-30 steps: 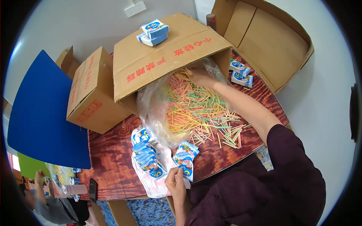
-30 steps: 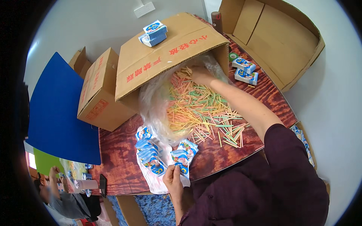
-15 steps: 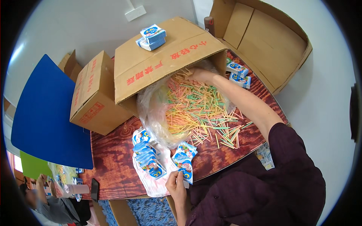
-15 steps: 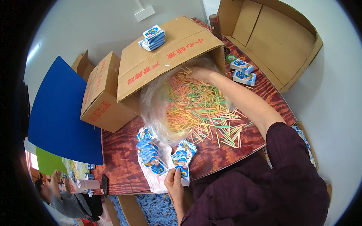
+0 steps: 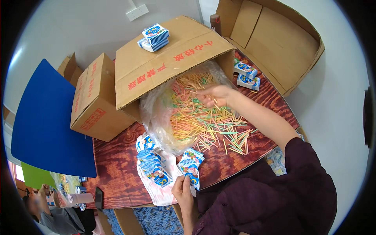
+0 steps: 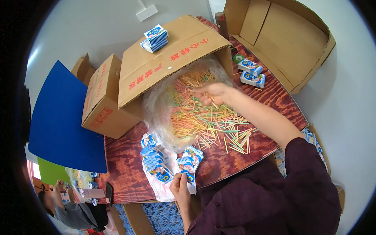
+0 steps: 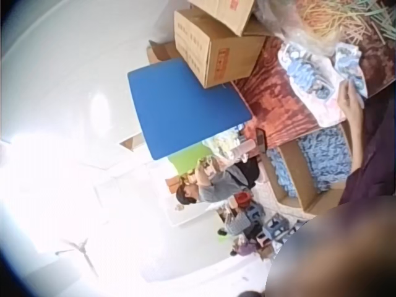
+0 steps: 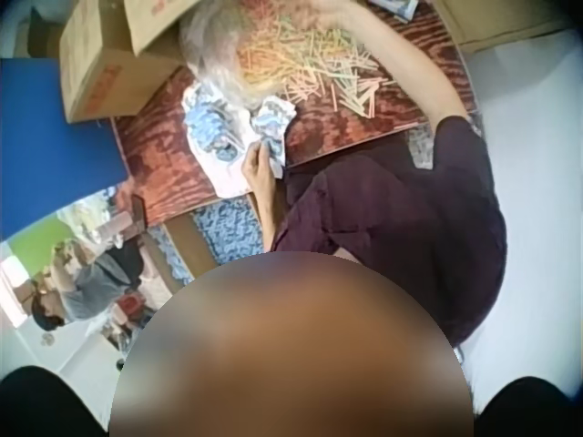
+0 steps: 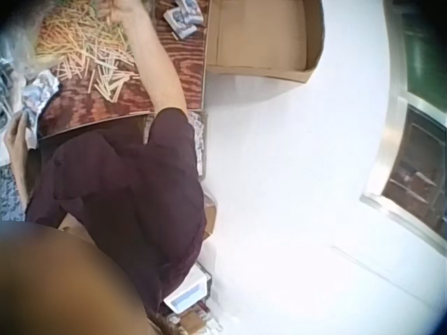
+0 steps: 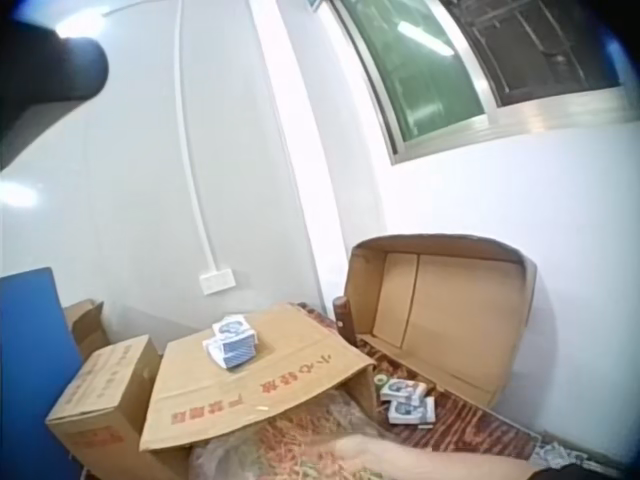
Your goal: Packaging small wooden sticks into individual paper or plastic packets.
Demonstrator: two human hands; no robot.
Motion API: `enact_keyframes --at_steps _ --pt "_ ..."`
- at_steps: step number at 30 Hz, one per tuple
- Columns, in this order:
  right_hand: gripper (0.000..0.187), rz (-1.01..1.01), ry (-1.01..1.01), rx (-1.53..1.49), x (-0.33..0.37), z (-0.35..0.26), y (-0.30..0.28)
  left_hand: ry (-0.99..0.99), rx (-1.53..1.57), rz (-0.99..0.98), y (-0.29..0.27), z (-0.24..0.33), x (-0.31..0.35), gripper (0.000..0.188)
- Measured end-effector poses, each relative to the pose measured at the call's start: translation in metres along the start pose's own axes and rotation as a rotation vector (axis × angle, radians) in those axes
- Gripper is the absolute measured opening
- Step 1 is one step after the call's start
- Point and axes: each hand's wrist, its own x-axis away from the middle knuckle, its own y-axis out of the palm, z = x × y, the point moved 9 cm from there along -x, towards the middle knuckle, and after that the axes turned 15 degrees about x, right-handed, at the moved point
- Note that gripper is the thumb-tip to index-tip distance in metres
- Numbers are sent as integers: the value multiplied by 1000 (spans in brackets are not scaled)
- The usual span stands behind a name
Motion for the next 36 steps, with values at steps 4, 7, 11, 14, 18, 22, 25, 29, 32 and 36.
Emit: enact_keyframes --at_steps 4,7,11,14,18,22,25,29,32,36 --pt "13 -128 -23 -236 23 47 41 -89 295 104 2 -16 -10 8" --pt "13 -256 35 -310 34 82 67 -195 462 124 22 -13 -20 10" --pt "14 -268 120 -192 48 112 101 -67 589 243 45 3 -43 12" --pt "15 -279 156 -103 64 129 117 84 397 101 52 -10 -63 15" --pt "14 -321 193 -39 80 136 129 -27 322 -77 78 -18 -61 14" --pt "17 -141 139 29 80 143 116 -19 488 92 67 -19 -56 13" --pt "23 117 -25 299 80 134 100 21 594 100 51 -8 -51 15" --pt "26 385 -537 747 94 96 94 -37 571 88 40 -11 -39 15" --pt "14 524 -590 1010 101 68 93 -91 609 58 40 -22 -28 14" --pt "16 642 -723 719 82 30 46 -124 659 62 42 -26 -21 13"
